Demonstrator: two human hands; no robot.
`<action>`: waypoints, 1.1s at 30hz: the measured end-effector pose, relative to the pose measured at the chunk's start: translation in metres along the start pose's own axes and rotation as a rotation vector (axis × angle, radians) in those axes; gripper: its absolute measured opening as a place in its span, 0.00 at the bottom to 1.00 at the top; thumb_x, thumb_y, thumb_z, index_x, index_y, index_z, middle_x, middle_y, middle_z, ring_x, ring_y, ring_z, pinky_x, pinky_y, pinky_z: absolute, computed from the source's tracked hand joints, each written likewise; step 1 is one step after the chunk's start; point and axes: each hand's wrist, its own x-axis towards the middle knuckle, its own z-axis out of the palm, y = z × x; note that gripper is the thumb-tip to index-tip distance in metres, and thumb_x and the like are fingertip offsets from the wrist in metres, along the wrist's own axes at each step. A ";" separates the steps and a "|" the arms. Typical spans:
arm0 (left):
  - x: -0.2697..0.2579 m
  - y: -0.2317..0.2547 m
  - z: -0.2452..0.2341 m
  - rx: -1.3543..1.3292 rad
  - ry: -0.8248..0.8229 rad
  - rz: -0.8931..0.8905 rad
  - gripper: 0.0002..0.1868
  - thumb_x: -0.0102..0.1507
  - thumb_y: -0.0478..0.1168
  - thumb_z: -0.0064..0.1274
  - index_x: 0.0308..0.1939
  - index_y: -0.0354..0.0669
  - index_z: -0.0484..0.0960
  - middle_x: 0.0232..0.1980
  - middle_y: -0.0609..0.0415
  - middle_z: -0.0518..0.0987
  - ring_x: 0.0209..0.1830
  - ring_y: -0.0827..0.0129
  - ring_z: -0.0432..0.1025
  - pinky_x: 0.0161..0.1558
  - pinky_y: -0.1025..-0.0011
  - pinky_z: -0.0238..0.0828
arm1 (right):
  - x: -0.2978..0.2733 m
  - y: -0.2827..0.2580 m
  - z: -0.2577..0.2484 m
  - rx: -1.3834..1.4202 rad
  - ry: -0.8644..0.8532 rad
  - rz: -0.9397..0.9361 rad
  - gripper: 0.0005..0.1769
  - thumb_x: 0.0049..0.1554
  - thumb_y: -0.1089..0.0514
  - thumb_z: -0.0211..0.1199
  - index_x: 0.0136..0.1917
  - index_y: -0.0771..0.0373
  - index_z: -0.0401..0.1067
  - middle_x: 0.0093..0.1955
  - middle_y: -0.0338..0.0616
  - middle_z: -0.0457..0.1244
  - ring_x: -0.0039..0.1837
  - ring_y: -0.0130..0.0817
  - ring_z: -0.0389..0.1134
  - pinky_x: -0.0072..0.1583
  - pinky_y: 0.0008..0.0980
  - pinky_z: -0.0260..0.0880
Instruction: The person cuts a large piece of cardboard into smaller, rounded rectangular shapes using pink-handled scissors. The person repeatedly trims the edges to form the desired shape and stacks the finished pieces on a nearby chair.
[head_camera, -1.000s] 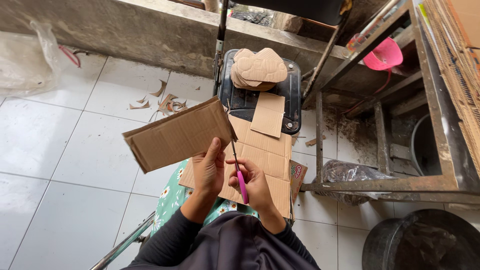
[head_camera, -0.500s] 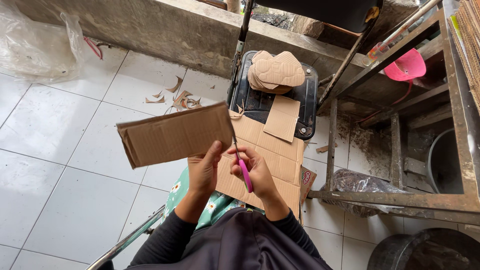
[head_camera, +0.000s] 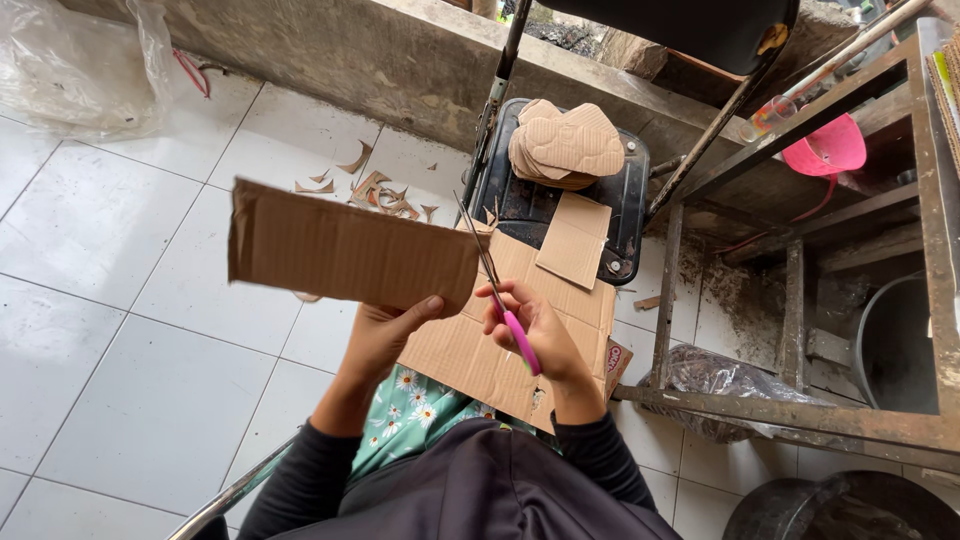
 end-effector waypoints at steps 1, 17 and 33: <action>0.001 0.007 -0.005 0.022 -0.029 -0.024 0.12 0.60 0.34 0.65 0.47 0.35 0.85 0.43 0.52 0.86 0.42 0.70 0.79 0.43 0.72 0.75 | 0.000 -0.002 -0.003 -0.001 -0.010 0.024 0.30 0.53 0.55 0.76 0.65 0.62 0.69 0.41 0.30 0.63 0.43 0.16 0.63 0.44 0.17 0.62; 0.015 0.045 -0.049 0.204 -0.229 -0.153 0.16 0.61 0.34 0.64 0.50 0.26 0.84 0.46 0.41 0.87 0.46 0.61 0.83 0.48 0.64 0.82 | 0.021 0.005 0.012 0.060 -0.038 0.061 0.23 0.57 0.59 0.71 0.63 0.66 0.69 0.39 0.36 0.63 0.38 0.18 0.60 0.40 0.18 0.59; 0.018 0.002 -0.039 0.036 0.151 -0.102 0.24 0.70 0.42 0.44 0.68 0.45 0.61 0.58 0.50 0.78 0.55 0.70 0.74 0.52 0.67 0.75 | 0.035 0.022 0.044 -0.045 0.265 -0.252 0.20 0.54 0.70 0.71 0.59 0.63 0.71 0.39 0.33 0.63 0.35 0.17 0.60 0.35 0.17 0.56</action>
